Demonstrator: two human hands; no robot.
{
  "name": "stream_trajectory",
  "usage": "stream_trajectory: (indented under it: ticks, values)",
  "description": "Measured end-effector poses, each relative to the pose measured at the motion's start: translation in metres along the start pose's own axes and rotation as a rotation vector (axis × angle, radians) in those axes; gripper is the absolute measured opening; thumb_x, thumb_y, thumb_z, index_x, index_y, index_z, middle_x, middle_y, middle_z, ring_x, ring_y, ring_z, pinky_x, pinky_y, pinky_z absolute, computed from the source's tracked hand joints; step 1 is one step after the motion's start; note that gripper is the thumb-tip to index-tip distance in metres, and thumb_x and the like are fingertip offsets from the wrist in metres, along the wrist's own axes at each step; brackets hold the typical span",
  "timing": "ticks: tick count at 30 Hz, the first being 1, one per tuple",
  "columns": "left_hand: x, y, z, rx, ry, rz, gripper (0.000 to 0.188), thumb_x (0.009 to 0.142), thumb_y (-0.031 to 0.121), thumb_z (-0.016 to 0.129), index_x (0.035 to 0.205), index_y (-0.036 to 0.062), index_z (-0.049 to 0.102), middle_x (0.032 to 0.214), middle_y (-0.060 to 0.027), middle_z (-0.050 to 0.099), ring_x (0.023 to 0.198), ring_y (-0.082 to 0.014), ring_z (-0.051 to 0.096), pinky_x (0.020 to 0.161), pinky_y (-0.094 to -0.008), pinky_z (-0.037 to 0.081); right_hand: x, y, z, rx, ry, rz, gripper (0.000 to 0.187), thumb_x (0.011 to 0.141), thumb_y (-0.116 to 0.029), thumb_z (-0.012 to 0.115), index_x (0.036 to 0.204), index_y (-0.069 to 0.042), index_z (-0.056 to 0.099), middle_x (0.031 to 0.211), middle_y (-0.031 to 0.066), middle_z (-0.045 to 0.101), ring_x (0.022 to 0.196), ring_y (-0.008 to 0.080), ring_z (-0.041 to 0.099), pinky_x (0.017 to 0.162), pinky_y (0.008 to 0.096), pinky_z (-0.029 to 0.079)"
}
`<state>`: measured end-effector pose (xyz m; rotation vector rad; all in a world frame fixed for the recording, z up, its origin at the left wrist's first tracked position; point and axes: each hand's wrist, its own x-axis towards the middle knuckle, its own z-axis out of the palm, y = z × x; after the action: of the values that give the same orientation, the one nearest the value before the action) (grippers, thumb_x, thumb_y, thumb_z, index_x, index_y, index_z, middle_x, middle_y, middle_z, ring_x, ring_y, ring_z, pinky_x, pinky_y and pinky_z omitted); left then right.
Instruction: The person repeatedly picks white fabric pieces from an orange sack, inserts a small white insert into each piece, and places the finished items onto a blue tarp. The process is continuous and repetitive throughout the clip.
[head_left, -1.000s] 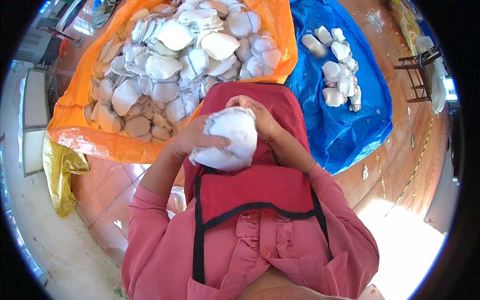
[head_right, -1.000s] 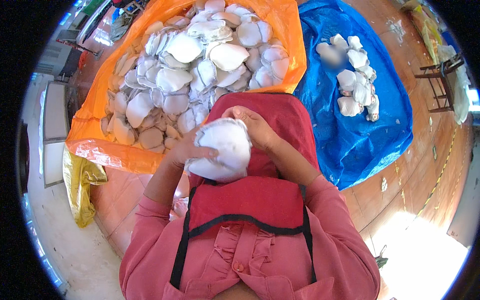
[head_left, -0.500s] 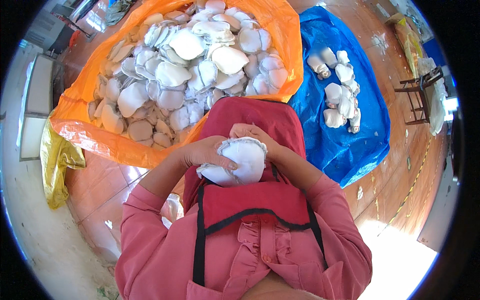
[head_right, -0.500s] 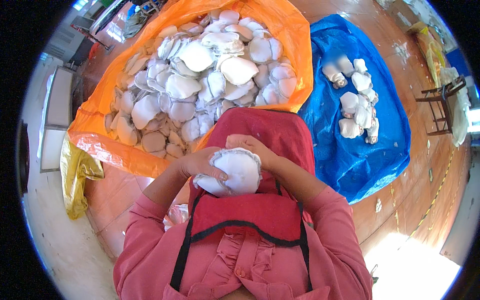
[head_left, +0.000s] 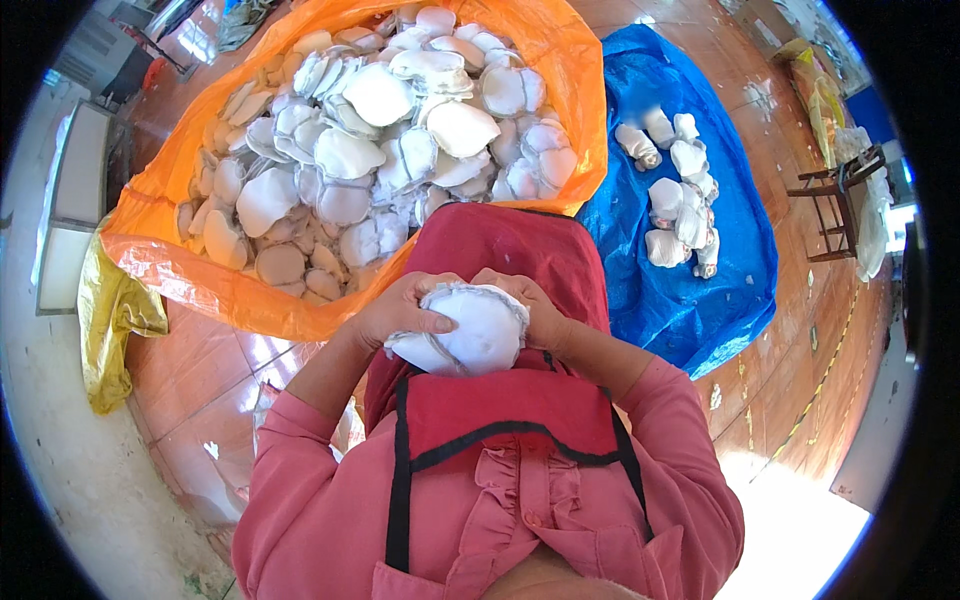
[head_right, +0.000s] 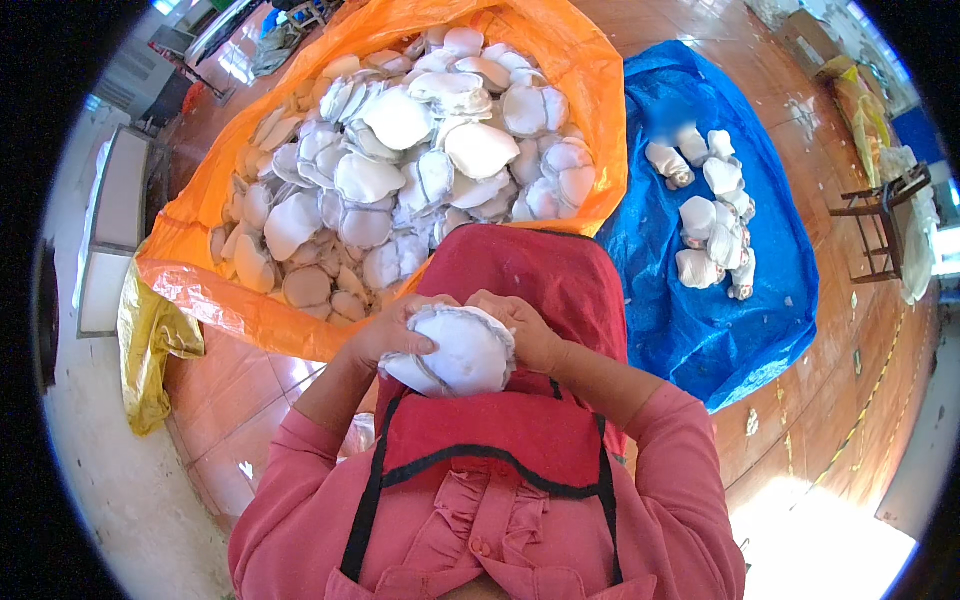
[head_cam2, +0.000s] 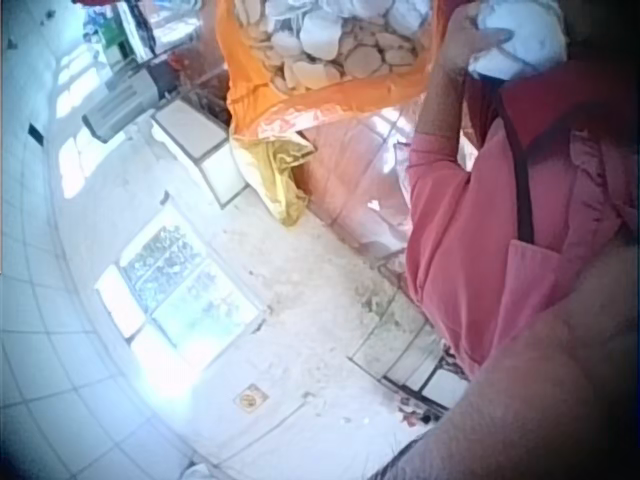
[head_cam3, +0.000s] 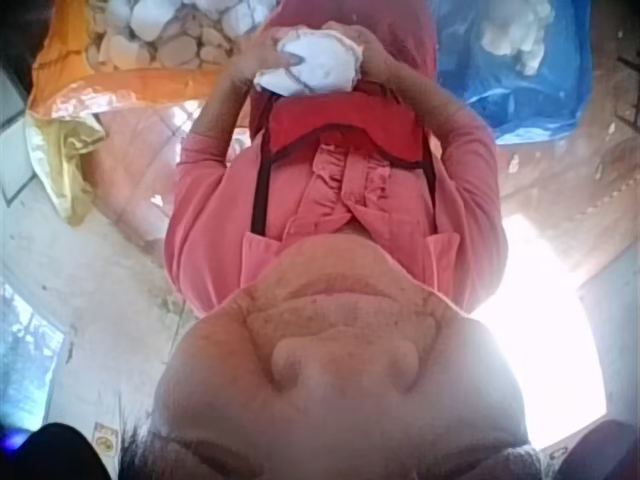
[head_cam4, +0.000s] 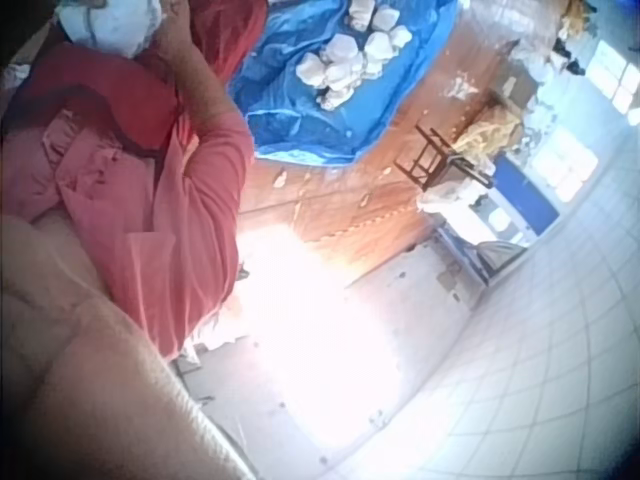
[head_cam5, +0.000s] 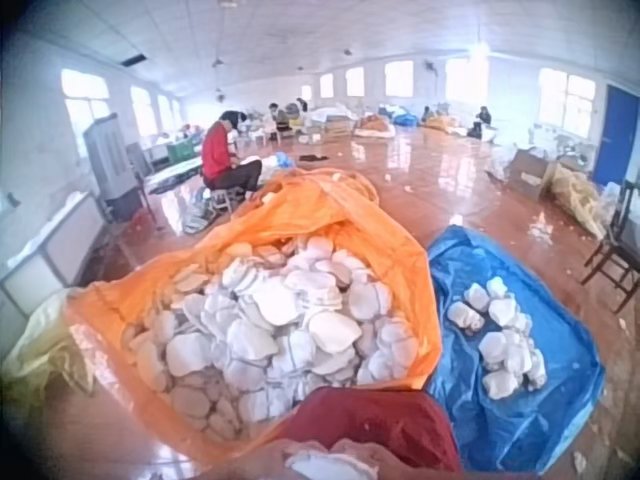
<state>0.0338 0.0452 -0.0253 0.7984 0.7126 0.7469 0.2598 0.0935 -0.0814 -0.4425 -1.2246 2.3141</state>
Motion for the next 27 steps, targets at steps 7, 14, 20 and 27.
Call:
stream_trajectory:
  ticks: [7,14,20,27]
  values:
    - [-0.008,-0.010,-0.006,-0.126,0.045,0.024,0.046,0.077,0.018,0.081,0.115,0.0007,0.063,0.106,-0.0037,0.067,0.095,-0.0121,0.063,0.085,-0.0284,0.051,-0.003,0.011,0.020,0.191,0.163,-0.115,0.042,0.101,-0.039,0.049,0.119,-0.003,0.058,0.111,0.0037,0.059,0.095,0.0147,0.057,0.083,0.0273,0.046]
    - [-0.012,-0.024,-0.003,-0.211,0.171,0.080,0.049,0.076,0.018,0.083,0.117,0.0023,0.061,0.104,-0.0041,0.067,0.093,-0.0136,0.064,0.084,-0.0289,0.052,-0.011,-0.004,0.008,-0.032,-0.002,0.018,0.077,0.091,-0.067,0.047,0.131,-0.001,0.050,0.117,0.0044,0.057,0.105,0.0133,0.053,0.093,0.0293,0.042]
    - [-0.012,-0.024,-0.002,-0.223,0.115,-0.037,0.052,0.073,0.017,0.083,0.117,0.0029,0.059,0.102,-0.0028,0.065,0.094,-0.0134,0.063,0.084,-0.0286,0.051,-0.010,-0.017,0.006,-0.091,-0.151,0.153,0.089,0.080,-0.074,0.057,0.131,-0.002,0.048,0.113,0.0029,0.057,0.103,0.0119,0.052,0.090,0.0282,0.044]
    - [-0.015,-0.024,-0.011,-0.023,-0.015,-0.099,0.048,0.078,0.024,0.078,0.116,0.0023,0.058,0.102,-0.0036,0.064,0.093,-0.0137,0.062,0.084,-0.0286,0.051,0.001,-0.029,0.004,0.014,-0.360,0.376,0.079,0.077,-0.053,0.077,0.129,-0.002,0.046,0.108,0.0042,0.059,0.099,0.0128,0.055,0.084,0.0273,0.047]
